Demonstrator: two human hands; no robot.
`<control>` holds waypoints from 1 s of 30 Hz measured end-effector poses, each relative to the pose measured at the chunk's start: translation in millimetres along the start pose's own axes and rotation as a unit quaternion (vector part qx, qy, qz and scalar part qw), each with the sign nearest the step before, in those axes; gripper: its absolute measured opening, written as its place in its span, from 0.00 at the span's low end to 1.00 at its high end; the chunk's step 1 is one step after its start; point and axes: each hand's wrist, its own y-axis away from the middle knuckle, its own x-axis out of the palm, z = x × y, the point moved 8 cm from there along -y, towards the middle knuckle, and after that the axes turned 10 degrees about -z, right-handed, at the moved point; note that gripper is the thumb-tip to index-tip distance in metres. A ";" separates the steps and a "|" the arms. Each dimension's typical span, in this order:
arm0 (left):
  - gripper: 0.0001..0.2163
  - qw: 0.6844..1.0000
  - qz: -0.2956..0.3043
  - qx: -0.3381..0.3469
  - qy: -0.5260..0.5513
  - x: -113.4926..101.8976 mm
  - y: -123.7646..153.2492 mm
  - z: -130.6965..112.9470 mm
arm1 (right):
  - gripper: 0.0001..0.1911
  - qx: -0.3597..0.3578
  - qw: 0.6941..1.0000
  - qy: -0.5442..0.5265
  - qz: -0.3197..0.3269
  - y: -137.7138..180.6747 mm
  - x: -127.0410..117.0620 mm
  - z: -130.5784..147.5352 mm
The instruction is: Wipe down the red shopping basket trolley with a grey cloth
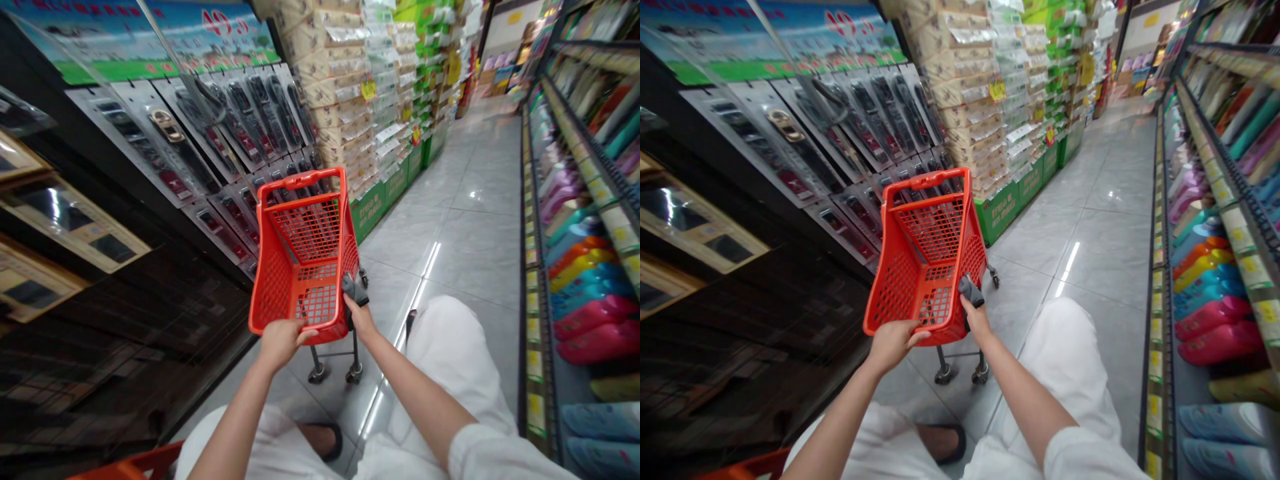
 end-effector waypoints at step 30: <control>0.34 0.995 -0.038 -0.094 -0.004 -18.9 -46.7 -57.4 | 0.19 0.006 0.987 -0.013 -0.159 0.9 -50.1 18.5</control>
